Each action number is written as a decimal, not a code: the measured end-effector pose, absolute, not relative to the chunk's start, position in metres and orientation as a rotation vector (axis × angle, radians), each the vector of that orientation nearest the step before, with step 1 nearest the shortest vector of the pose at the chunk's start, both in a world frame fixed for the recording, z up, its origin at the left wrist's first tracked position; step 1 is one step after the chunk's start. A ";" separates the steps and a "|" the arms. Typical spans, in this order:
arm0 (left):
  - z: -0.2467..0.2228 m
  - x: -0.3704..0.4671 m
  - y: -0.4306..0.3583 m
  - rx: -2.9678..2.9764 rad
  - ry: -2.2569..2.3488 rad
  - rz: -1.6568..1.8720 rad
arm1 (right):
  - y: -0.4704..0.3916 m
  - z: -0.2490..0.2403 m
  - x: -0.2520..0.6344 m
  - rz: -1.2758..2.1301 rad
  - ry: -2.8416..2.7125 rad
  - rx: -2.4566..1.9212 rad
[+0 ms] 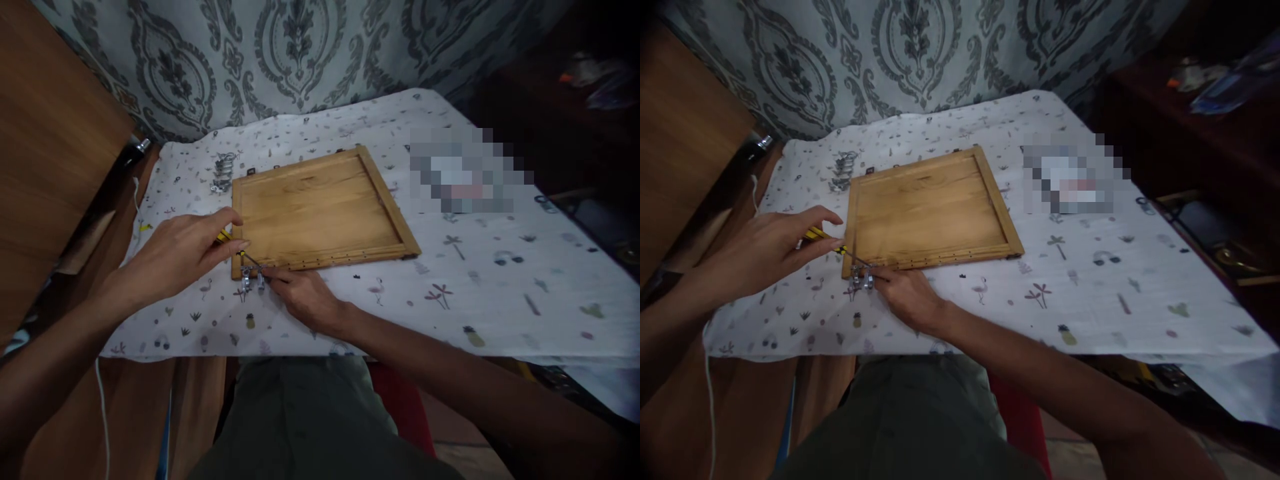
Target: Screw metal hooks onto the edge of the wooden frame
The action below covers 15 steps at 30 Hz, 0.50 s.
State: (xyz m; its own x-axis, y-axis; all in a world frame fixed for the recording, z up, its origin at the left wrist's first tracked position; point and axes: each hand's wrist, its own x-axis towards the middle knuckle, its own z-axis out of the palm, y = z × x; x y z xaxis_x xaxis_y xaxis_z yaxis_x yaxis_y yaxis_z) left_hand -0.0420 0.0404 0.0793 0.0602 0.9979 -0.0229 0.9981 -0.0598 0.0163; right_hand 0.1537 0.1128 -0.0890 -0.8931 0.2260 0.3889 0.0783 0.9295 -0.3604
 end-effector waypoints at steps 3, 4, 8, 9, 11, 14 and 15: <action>0.079 -0.041 0.041 2.257 2.136 -0.036 | 0.113 -0.091 0.154 0.515 -2.644 -0.221; 0.079 -0.042 0.041 2.260 2.108 -0.028 | 0.113 -0.091 0.154 0.511 -2.646 -0.224; 0.081 -0.043 0.040 2.271 2.048 0.000 | 0.113 -0.091 0.155 0.471 -2.672 -0.239; 0.081 -0.043 0.040 2.270 2.065 -0.004 | 0.112 -0.090 0.155 0.470 -2.672 -0.241; 0.080 -0.042 0.040 2.255 2.118 -0.025 | 0.112 -0.089 0.155 0.468 -2.670 -0.237; 0.079 -0.040 0.040 2.218 2.149 -0.031 | 0.112 -0.087 0.155 0.454 -2.685 -0.226; 0.078 -0.040 0.040 2.225 2.127 -0.016 | 0.112 -0.087 0.155 0.452 -2.698 -0.226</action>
State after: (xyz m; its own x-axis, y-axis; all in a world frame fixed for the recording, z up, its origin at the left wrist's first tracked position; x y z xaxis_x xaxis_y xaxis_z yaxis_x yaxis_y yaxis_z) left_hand -0.0397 0.0399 0.0785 0.0459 0.9976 -0.0517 0.9983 -0.0439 0.0387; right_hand 0.1555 0.1120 -0.0867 -0.9095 0.2193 0.3532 0.0922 0.9348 -0.3429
